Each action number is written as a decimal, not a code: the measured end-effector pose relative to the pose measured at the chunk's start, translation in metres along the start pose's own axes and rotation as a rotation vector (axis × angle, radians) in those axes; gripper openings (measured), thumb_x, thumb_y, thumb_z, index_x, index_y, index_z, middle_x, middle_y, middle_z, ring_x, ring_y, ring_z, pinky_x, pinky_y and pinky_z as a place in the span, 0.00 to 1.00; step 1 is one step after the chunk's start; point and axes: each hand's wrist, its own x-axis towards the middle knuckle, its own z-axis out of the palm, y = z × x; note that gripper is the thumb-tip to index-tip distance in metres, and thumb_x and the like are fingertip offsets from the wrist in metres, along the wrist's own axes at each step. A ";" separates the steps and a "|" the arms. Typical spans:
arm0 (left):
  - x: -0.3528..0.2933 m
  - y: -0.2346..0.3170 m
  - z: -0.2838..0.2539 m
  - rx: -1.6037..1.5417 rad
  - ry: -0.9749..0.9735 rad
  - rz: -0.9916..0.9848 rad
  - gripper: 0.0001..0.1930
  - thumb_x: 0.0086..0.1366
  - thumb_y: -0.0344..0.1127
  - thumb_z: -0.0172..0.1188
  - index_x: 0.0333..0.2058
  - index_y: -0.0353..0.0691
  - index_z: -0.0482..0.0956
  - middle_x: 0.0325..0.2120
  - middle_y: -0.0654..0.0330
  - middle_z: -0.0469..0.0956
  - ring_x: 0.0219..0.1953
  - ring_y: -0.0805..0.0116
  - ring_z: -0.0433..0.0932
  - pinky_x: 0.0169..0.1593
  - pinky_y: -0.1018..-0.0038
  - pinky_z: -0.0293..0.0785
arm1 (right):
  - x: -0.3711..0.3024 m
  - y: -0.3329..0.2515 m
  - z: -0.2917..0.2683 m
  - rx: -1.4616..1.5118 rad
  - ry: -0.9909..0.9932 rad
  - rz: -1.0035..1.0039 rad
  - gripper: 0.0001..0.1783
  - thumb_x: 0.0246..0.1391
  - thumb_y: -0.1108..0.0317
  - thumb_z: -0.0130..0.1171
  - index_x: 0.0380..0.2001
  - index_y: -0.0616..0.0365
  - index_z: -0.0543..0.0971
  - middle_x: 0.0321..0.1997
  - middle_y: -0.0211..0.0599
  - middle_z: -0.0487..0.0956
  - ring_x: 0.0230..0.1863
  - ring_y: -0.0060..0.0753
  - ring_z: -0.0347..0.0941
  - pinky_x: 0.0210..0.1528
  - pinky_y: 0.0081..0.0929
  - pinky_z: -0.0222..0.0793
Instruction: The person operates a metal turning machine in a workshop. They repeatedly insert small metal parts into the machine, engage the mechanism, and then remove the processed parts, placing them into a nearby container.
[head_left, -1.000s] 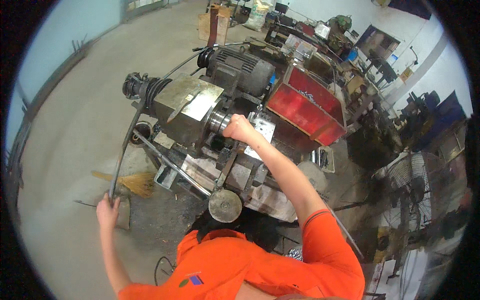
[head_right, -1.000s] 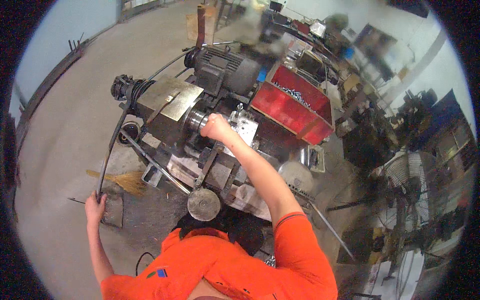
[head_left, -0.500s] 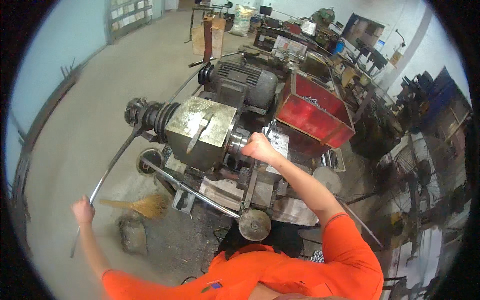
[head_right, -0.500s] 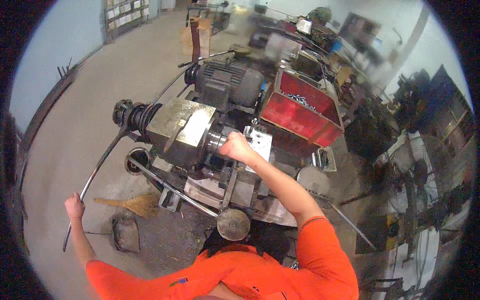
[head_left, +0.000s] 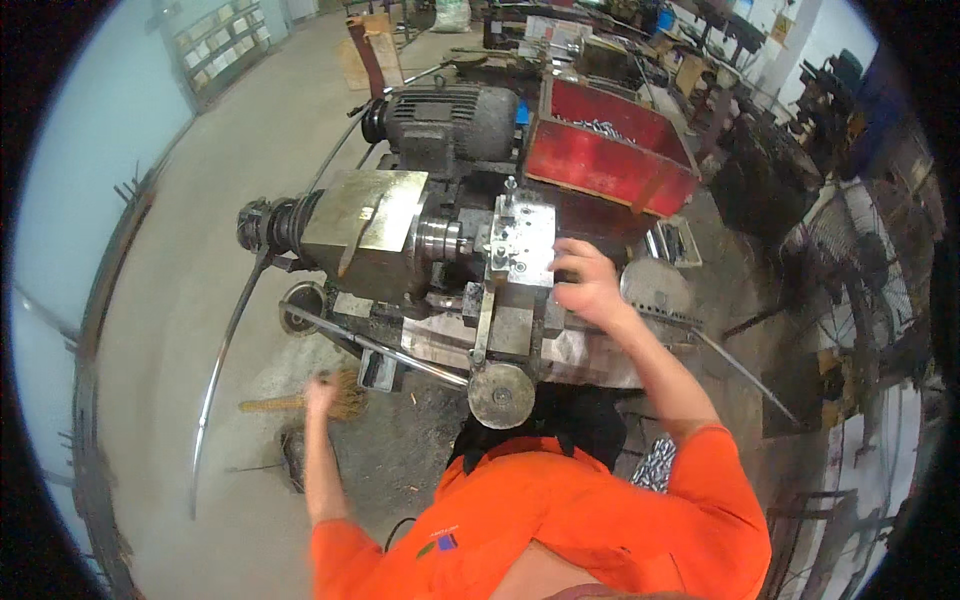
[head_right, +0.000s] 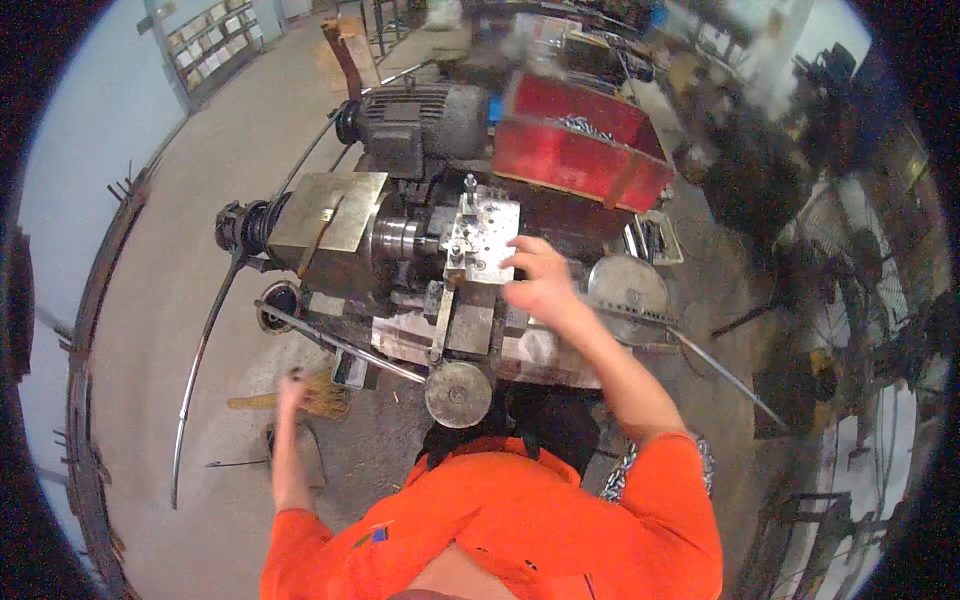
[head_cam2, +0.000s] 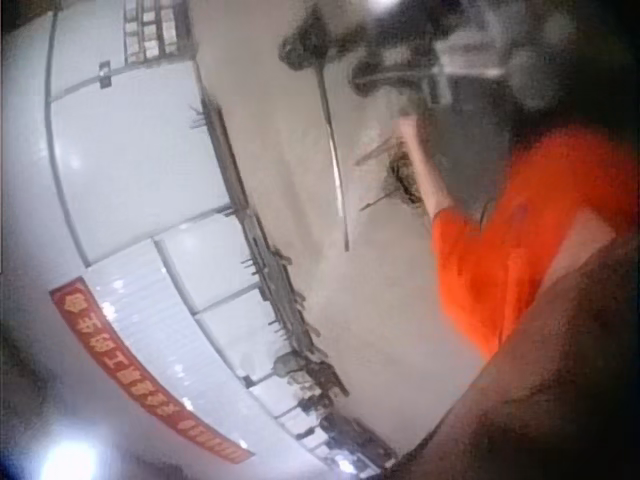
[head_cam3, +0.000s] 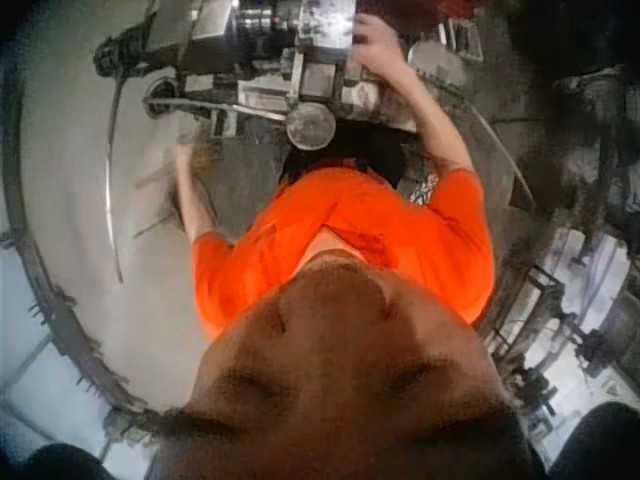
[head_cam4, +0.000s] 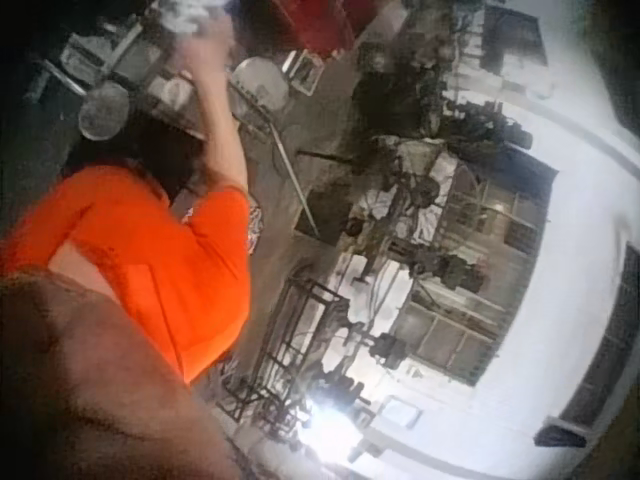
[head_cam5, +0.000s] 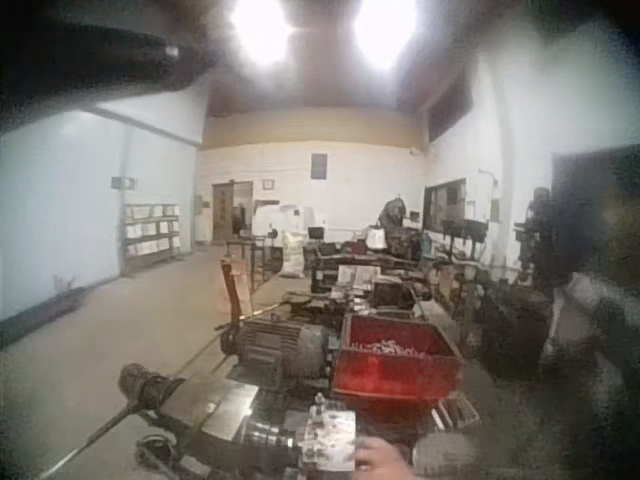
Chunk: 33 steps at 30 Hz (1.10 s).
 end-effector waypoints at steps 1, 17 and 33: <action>-0.008 0.014 0.038 0.146 -0.124 -0.021 0.24 0.48 0.48 0.63 0.37 0.32 0.77 0.29 0.41 0.77 0.36 0.47 0.77 0.38 0.59 0.72 | -0.019 0.007 -0.019 -0.006 -0.018 0.072 0.14 0.28 0.69 0.60 0.26 0.57 0.79 0.42 0.44 0.76 0.45 0.46 0.71 0.46 0.34 0.68; 0.014 0.078 -0.021 0.224 -0.247 0.127 0.22 0.55 0.48 0.59 0.42 0.37 0.75 0.25 0.52 0.79 0.23 0.60 0.78 0.30 0.67 0.74 | -0.352 0.192 -0.252 -1.030 -0.310 1.257 0.18 0.36 0.64 0.56 0.35 0.55 0.77 0.41 0.48 0.76 0.45 0.50 0.72 0.48 0.39 0.67; 0.014 0.155 -0.015 -0.699 0.012 -0.116 0.18 0.59 0.39 0.49 0.39 0.27 0.68 0.28 0.51 0.75 0.20 0.62 0.77 0.17 0.70 0.76 | -0.370 -0.015 -0.112 0.034 0.149 1.337 0.12 0.33 0.67 0.53 0.23 0.64 0.74 0.14 0.33 0.68 0.19 0.25 0.62 0.22 0.27 0.59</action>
